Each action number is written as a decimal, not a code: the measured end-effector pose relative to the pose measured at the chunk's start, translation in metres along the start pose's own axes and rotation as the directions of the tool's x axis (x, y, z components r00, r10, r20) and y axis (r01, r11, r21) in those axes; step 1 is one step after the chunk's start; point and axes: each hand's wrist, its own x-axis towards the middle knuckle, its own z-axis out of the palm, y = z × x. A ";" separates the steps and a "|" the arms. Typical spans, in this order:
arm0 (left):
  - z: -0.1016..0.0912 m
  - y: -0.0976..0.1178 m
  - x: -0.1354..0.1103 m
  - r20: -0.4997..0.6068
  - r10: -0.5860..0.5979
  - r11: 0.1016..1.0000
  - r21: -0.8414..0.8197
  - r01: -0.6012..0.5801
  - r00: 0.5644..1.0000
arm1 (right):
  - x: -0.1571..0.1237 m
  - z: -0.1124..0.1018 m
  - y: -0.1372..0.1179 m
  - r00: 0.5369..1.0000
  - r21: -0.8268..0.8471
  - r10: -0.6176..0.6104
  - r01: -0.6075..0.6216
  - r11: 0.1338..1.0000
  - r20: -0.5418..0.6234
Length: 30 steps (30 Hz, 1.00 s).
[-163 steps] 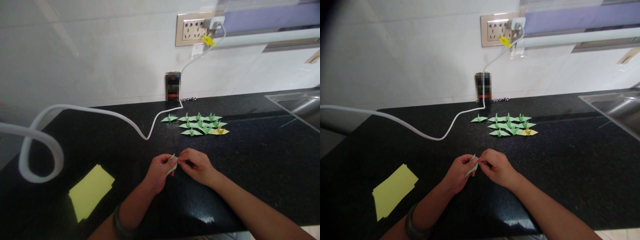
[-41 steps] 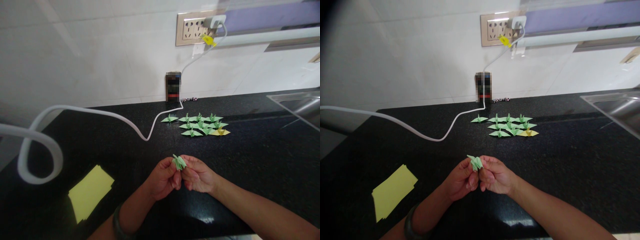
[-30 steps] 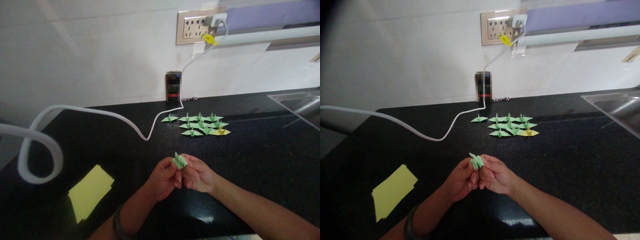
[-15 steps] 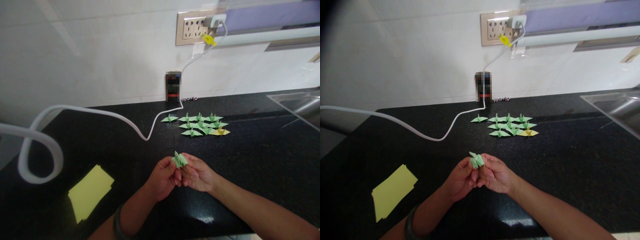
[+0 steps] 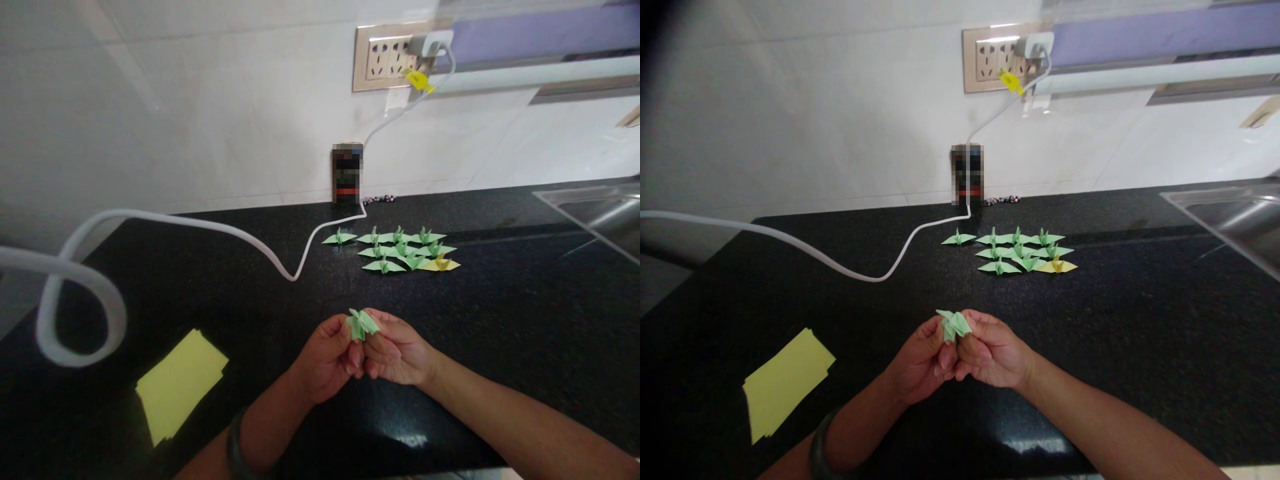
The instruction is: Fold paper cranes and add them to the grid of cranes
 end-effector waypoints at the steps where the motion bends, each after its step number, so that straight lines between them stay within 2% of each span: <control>1: 0.000 0.000 0.000 -0.002 0.002 1.000 -0.002 -0.002 1.000 | 0.000 0.000 0.000 1.000 0.003 -0.001 0.001 1.000 0.003; 8: 0.000 0.002 0.000 0.014 0.013 1.000 -0.021 -0.012 1.000 | 0.000 0.000 0.000 1.000 -0.006 -0.018 0.018 1.000 0.002; 13: -0.004 0.005 0.000 -0.077 0.054 0.997 -0.049 -0.058 0.996 | 0.001 0.002 -0.004 0.999 -0.020 -0.048 0.047 0.999 -0.021; 17: -0.004 0.006 0.001 -0.096 0.058 0.997 -0.036 -0.062 0.994 | 0.001 0.003 -0.007 0.997 -0.042 -0.057 0.055 0.998 -0.044; 23: -0.002 0.017 0.003 -0.193 0.064 0.993 -0.086 -0.082 0.979 | -0.001 0.001 -0.011 0.985 -0.086 -0.124 0.114 0.990 -0.121; 26: -0.007 0.020 0.004 -0.187 0.060 0.998 -0.001 -0.061 0.981 | -0.001 -0.003 -0.010 0.988 -0.134 -0.101 0.085 0.987 -0.118; 30: -0.012 0.018 0.005 -0.187 0.071 0.981 0.193 -0.034 0.980 | 0.001 -0.007 -0.008 0.991 -0.177 -0.047 0.025 0.984 -0.125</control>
